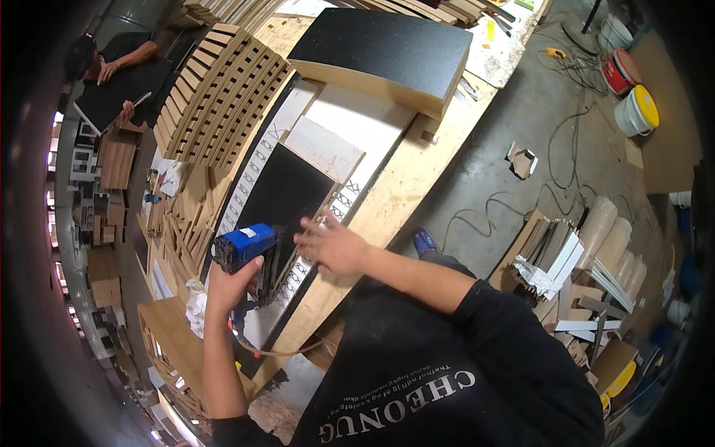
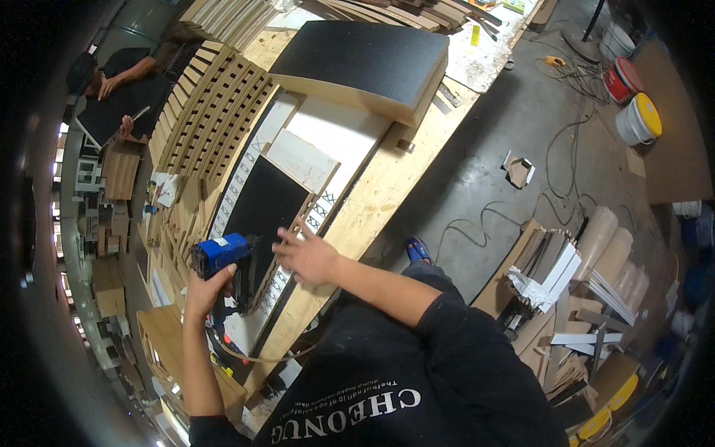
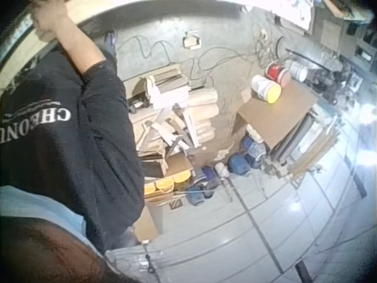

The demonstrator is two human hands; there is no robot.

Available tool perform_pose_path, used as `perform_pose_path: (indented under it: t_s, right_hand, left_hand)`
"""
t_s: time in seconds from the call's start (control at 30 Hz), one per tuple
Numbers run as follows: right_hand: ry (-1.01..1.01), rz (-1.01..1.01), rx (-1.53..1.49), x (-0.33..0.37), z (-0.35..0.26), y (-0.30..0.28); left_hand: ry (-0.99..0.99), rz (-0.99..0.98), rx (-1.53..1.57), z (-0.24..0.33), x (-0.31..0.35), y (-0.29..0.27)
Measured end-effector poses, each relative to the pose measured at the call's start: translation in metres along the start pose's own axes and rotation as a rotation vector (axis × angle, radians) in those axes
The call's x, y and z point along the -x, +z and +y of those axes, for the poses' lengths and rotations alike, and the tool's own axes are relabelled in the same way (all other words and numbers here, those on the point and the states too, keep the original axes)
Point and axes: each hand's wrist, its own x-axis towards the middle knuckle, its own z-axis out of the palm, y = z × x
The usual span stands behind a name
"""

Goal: The person assembles a wooden grate by positioning a black panel, applying glue with a tool, and then placing and securing wooden slats into a frame using a pneumatic stapler and a utility knife.

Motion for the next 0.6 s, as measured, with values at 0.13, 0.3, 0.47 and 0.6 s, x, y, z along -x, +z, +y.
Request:
perform_pose_path:
  t_s: [0.13, 0.3, 0.47, 0.6]
  right_hand:
    - [-0.077, -0.199, -0.356, 0.013, 0.0, -0.002]
    - [0.347, 0.291, -0.359, 0.017, 0.048, -0.037]
    - [0.532, 0.547, -0.395, 0.0, 0.075, -0.055]
    - [0.72, 0.376, -0.452, -0.02, 0.084, -0.058]
  left_hand:
    - [-0.031, 0.004, -0.055, -0.004, -0.002, 0.003]
    - [-0.035, -0.036, -0.065, -0.008, 0.0, 0.014]
    - [-0.056, -0.067, -0.108, -0.002, -0.011, 0.023]
    - [-0.042, -0.067, -0.099, 0.006, -0.021, 0.03]
